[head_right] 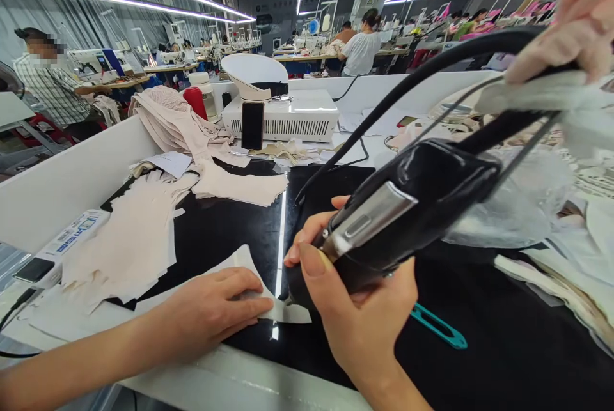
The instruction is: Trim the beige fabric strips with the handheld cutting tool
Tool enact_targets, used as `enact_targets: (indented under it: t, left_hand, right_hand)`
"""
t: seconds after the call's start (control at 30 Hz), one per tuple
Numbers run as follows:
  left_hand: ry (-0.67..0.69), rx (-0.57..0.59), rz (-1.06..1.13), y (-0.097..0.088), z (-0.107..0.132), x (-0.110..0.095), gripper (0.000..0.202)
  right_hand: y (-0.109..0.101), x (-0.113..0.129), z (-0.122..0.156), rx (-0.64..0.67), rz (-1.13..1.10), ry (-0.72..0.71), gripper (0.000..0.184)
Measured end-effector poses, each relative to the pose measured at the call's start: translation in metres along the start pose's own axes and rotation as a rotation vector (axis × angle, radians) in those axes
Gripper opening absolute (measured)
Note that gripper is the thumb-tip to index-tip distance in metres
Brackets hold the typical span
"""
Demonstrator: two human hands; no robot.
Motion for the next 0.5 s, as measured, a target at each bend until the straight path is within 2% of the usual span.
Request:
enact_targets:
  t: [0.23, 0.5]
  left_hand:
    - [-0.001, -0.030, 0.008, -0.0006, -0.0039, -0.0054, 0.018]
    - [-0.023, -0.062, 0.029, -0.0015, -0.0044, -0.0101, 0.023]
  right_hand:
    - [0.0061, -0.0059, -0.0024, 0.015, -0.025, 0.010, 0.056]
    - [0.0060, -0.0053, -0.0013, 0.020, -0.012, 0.014, 0.051]
Point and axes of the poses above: each hand's wrist, its own z-axis away from the middle knuckle, its own y-axis out of the palm, x = y × z, the point moved 4 cm from there along -z, towards the middle knuckle, and after that the axes turned 13 degrees about x, right-handed, at the moved point
